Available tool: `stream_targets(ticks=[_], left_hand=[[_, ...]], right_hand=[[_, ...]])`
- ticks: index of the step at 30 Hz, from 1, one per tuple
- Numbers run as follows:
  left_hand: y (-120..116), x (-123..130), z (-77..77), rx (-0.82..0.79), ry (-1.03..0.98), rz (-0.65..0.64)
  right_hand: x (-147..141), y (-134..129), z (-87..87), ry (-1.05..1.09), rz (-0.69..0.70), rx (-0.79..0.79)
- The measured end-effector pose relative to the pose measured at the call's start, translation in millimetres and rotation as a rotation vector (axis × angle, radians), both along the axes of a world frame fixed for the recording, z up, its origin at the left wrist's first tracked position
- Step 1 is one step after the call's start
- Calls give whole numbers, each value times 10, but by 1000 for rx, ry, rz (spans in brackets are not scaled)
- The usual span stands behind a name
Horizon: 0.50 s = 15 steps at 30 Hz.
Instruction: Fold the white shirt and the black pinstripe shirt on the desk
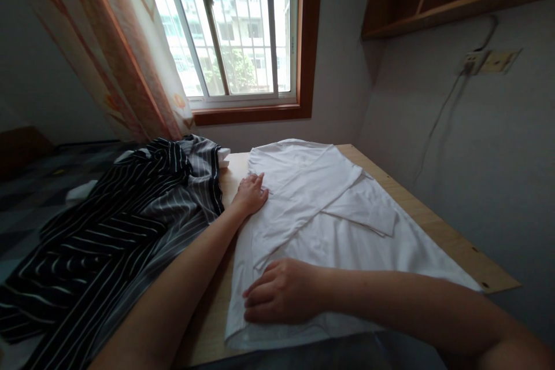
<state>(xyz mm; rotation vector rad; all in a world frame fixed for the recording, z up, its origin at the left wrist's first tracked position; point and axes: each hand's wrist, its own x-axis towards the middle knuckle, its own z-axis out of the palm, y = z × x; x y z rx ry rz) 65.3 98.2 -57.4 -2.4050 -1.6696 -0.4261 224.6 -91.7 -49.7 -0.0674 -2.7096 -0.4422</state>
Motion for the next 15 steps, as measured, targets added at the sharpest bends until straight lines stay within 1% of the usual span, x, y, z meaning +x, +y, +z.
stream_targets(ticks=[3, 7, 9, 12, 15], left_hand=[[51, 24, 18, 36, -59, -1], [47, 44, 33, 100, -195, 29], [54, 44, 26, 135, -231, 39], [130, 30, -18, 125, -197, 50], [251, 8, -86, 29, -110, 85]], right_hand=[[5, 7, 15, -4, 62, -25], [12, 15, 29, -16, 57, -47], [13, 17, 33, -22, 57, -56], [13, 17, 37, -27, 62, -67], [13, 11, 45, -29, 56, -72]])
